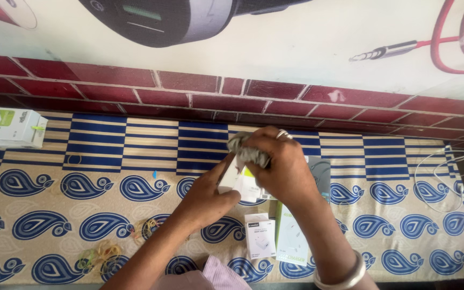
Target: The person organizes boxed electronics by picking them up from a patterned surface and placing them onto a glass display shelf. The person also uses a cloth to wipe the boxes before positioning them on the shelf.
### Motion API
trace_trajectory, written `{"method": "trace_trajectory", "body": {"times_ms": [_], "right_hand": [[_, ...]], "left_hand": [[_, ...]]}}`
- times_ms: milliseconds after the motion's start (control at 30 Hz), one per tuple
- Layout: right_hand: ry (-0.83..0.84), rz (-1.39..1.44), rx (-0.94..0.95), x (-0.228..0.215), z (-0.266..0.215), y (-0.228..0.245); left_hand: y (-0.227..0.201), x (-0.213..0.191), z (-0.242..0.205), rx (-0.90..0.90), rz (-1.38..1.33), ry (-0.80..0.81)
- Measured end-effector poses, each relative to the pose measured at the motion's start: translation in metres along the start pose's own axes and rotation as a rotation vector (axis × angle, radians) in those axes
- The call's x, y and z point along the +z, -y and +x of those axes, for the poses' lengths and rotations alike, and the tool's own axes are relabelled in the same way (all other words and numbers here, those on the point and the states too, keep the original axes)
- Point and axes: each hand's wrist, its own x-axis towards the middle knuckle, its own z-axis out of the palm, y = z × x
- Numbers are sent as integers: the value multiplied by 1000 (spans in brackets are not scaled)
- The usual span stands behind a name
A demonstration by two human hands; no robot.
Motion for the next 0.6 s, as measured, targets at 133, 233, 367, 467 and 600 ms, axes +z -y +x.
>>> {"method": "trace_trajectory", "body": {"times_ms": [133, 233, 367, 467, 600], "right_hand": [[192, 24, 78, -3, 2, 6], [112, 3, 75, -3, 5, 5], [148, 58, 63, 4, -2, 5], [137, 116, -77, 9, -11, 5], [60, 2, -17, -2, 1, -6]], "left_hand": [[-5, 1, 1, -164, 32, 47], [-4, 0, 2, -33, -39, 5], [-3, -4, 4, -177, 15, 15], [-1, -3, 6, -146, 49, -3], [-2, -1, 2, -34, -64, -4]]}}
